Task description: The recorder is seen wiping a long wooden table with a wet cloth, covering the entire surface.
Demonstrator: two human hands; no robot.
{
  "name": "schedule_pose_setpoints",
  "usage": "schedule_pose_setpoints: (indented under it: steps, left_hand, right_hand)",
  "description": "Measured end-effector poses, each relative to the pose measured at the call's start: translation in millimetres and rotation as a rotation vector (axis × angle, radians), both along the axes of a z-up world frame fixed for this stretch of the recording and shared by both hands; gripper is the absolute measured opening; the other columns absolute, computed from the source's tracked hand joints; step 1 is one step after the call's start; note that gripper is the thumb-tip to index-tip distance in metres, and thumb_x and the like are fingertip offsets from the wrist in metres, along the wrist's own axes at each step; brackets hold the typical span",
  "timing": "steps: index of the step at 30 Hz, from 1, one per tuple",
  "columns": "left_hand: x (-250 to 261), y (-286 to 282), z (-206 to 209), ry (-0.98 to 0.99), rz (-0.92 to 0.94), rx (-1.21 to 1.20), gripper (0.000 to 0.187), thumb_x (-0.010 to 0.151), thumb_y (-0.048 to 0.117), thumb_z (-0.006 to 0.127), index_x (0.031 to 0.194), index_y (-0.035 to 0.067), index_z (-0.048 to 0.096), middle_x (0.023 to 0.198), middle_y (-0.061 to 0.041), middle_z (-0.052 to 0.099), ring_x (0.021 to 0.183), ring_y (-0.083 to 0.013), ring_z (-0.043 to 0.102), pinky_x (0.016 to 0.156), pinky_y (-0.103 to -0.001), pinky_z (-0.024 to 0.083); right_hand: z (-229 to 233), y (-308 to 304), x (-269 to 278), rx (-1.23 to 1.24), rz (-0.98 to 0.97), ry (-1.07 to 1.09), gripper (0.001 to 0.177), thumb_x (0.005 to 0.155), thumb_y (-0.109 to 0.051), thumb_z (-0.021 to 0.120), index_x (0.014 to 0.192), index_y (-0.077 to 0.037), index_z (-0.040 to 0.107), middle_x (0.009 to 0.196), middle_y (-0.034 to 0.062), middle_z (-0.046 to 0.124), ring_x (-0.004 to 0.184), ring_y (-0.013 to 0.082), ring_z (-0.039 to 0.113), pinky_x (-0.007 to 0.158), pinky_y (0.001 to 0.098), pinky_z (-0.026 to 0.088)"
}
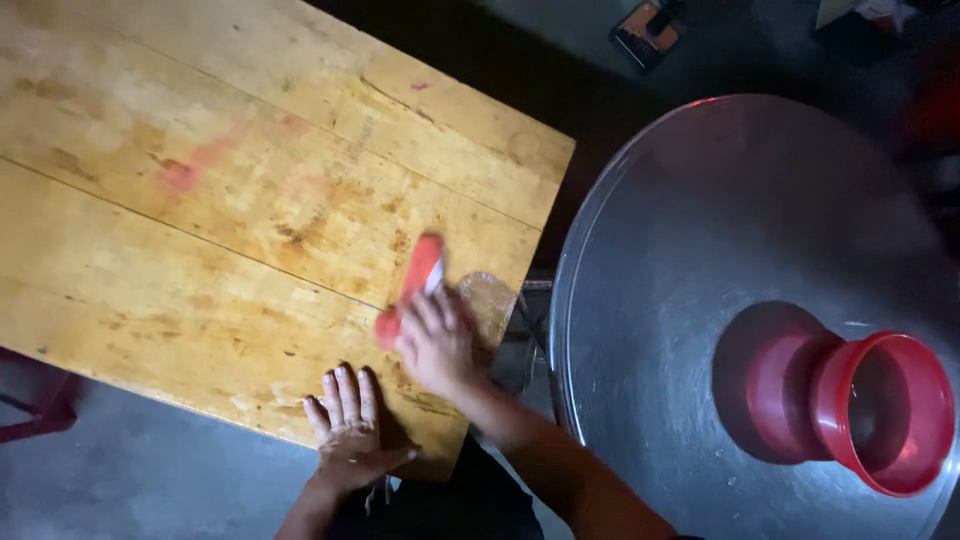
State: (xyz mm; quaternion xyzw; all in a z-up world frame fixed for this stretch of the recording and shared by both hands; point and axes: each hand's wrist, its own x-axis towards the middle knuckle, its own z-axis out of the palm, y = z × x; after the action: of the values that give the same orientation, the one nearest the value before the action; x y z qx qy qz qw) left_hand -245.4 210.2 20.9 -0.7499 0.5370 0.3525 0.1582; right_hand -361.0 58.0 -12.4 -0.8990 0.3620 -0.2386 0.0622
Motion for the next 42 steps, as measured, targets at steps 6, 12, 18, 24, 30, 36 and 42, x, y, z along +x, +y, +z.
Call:
schedule_pose_setpoints:
  steps: [6, 12, 18, 24, 30, 36, 42]
  left_hand:
    - [6.1, 1.5, -11.9, 0.042, -0.060, 0.074, 0.155, 0.064, 0.085, 0.075, 0.161, 0.002, -0.013, 0.167, -0.032, -0.018, 0.153, -0.0536, -0.018, 0.113, -0.077, -0.006]
    - [6.5, 6.1, -26.4, 0.105, -0.025, 0.021, 0.156, 0.061, 0.086, 0.078, 0.157, 0.003, -0.014, 0.164, -0.034, -0.020, 0.152, -0.0552, -0.019, 0.112, -0.082, -0.006]
    - [9.1, 5.8, -34.8, 0.102, -0.049, 0.051, 0.159, 0.060, 0.085, 0.080, 0.158, 0.001, -0.014, 0.164, -0.036, -0.019, 0.151, -0.0577, -0.019, 0.110, -0.084, -0.004]
    - [7.1, -5.5, -19.1, 0.092, -0.028, 0.146, 0.160, 0.059, 0.081, 0.084, 0.160, 0.004, -0.015, 0.166, -0.032, -0.019, 0.153, -0.0544, -0.018, 0.113, -0.081, -0.004]
    - [7.4, -4.9, -15.8, 0.101, -0.012, 0.141, 0.159, 0.060, 0.080, 0.084, 0.159, 0.004, -0.015, 0.166, -0.032, -0.018, 0.153, -0.0553, -0.019, 0.114, -0.079, -0.002]
    - [7.3, 3.6, -29.7, 0.122, 0.001, 0.031, 0.160, 0.058, 0.083, 0.084, 0.157, 0.003, -0.014, 0.164, -0.033, -0.019, 0.151, -0.0561, -0.019, 0.112, -0.081, -0.004]
    - [8.3, 1.1, -27.3, 0.094, -0.040, 0.067, 0.160, 0.059, 0.084, 0.082, 0.159, 0.002, -0.013, 0.166, -0.034, -0.018, 0.152, -0.0561, -0.018, 0.111, -0.082, -0.005]
  right_hand:
    - [-10.5, -93.6, -22.0, 0.081, 0.103, -0.008, 0.040, 0.092, -0.030, 0.069, 0.128, -0.012, 0.068, 0.139, 0.0147, 0.066, 0.114, 0.0288, 0.065, 0.097, 0.0467, 0.055]
    - [-60.4, -289.4, -41.0, -0.039, -0.453, 0.086, 0.055, 0.090, -0.044, 0.067, 0.136, -0.015, 0.064, 0.146, 0.0181, 0.055, 0.129, 0.0456, 0.053, 0.107, 0.0559, 0.045]
    - [-59.7, -298.3, 37.0, -0.046, -0.453, 0.125, 0.053, 0.084, -0.043, 0.069, 0.130, -0.018, 0.065, 0.142, 0.0156, 0.054, 0.128, 0.0447, 0.054, 0.106, 0.0573, 0.046]
    - [0.4, -116.1, 131.0, -0.085, -0.002, 0.068, 0.048, 0.079, -0.041, 0.075, 0.121, -0.018, 0.066, 0.133, 0.0091, 0.063, 0.120, 0.0380, 0.066, 0.097, 0.0560, 0.056]
    - [-19.8, -76.9, 102.1, -0.056, 0.075, 0.039, 0.042, 0.079, -0.040, 0.076, 0.114, -0.019, 0.068, 0.131, 0.0078, 0.066, 0.115, 0.0335, 0.070, 0.092, 0.0539, 0.059]
    - [-34.5, -251.1, 26.6, 0.131, -0.317, 0.032, 0.028, 0.086, -0.037, 0.072, 0.108, -0.021, 0.070, 0.141, 0.0136, 0.063, 0.109, 0.0298, 0.067, 0.090, 0.0493, 0.054]
    - [-66.7, -266.4, 33.0, -0.213, -0.638, 0.066, 0.057, 0.081, -0.044, 0.071, 0.129, -0.016, 0.062, 0.137, 0.0151, 0.059, 0.132, 0.0446, 0.045, 0.111, 0.0604, 0.031]
